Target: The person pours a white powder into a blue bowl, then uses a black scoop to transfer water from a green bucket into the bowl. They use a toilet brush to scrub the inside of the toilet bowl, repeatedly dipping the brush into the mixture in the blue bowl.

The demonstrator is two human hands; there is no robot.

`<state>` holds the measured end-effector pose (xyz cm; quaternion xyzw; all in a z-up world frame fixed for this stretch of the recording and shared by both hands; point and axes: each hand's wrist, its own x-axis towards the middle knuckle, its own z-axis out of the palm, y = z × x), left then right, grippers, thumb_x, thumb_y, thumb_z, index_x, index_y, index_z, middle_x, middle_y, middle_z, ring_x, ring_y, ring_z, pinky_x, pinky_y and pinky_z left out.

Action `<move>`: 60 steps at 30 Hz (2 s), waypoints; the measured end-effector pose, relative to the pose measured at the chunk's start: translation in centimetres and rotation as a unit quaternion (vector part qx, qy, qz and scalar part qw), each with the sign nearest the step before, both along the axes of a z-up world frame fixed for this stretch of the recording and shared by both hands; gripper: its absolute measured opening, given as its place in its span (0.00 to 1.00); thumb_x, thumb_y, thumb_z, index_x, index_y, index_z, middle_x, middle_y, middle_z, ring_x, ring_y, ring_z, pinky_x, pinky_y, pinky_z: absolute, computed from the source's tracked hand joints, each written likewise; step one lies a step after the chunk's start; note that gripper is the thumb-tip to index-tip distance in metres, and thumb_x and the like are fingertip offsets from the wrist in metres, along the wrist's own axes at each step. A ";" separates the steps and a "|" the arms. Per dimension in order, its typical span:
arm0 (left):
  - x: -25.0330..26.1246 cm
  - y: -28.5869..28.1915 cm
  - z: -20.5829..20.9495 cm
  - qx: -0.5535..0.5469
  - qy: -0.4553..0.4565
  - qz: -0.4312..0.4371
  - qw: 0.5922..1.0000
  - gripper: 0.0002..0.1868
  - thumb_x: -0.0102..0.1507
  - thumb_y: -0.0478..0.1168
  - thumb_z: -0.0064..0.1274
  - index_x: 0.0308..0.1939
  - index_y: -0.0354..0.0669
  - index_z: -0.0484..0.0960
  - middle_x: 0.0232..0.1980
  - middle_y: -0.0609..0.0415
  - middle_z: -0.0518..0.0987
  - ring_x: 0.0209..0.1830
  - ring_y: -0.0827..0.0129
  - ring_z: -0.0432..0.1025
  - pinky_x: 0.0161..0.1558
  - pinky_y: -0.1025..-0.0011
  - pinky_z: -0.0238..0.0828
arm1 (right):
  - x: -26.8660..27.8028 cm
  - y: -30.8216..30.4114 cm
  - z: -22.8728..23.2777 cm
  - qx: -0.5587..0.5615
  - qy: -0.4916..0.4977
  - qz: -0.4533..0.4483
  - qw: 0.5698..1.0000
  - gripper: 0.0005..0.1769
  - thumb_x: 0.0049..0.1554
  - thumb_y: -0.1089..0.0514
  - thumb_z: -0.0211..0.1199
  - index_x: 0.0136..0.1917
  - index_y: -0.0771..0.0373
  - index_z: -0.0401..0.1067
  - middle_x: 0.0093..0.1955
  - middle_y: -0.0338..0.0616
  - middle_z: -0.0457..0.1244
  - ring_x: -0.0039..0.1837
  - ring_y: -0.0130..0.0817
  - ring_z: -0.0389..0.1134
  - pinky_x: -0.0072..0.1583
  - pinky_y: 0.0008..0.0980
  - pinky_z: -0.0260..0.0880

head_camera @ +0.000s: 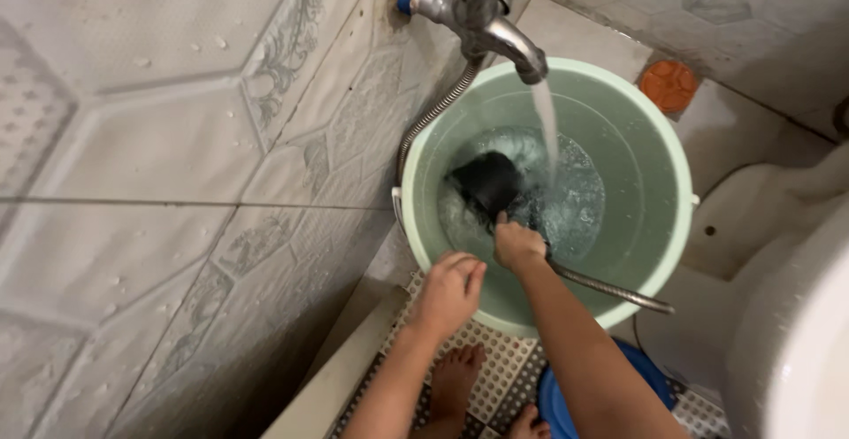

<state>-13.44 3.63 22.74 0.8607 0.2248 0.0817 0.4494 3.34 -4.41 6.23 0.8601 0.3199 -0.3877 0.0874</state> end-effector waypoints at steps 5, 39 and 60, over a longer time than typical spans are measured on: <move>0.7 0.4 -0.5 -0.079 0.008 0.060 0.995 0.15 0.69 0.42 0.50 0.42 0.31 0.85 0.43 0.42 0.83 0.41 0.49 0.78 0.46 0.59 0.75 | 2.0 -1.8 -0.5 0.203 0.056 -0.204 0.956 0.24 0.57 0.54 0.66 0.63 0.65 0.69 0.47 0.55 0.64 0.47 0.45 0.67 0.48 0.44 0.67; 9.7 -47.8 31.8 -0.347 0.014 -0.113 0.931 0.16 0.70 0.42 0.50 0.34 0.33 0.83 0.28 0.55 0.79 0.28 0.76 0.70 0.33 0.75 0.67 | -32.8 -57.9 50.4 0.418 -0.119 -0.714 0.549 0.29 0.49 0.67 0.72 0.63 0.77 0.72 0.41 0.41 0.75 0.42 0.21 0.73 0.45 0.20 0.71; -4.8 -77.4 10.5 -0.196 0.311 -0.357 0.859 0.28 0.58 0.32 0.46 0.65 0.39 0.76 0.62 0.42 0.80 0.65 0.55 0.73 0.64 0.66 0.66 | -37.8 -69.3 48.7 -0.033 -0.286 -0.814 0.505 0.26 0.55 0.43 0.65 0.65 0.53 0.76 0.44 0.62 0.70 0.48 0.65 0.72 0.51 0.56 0.73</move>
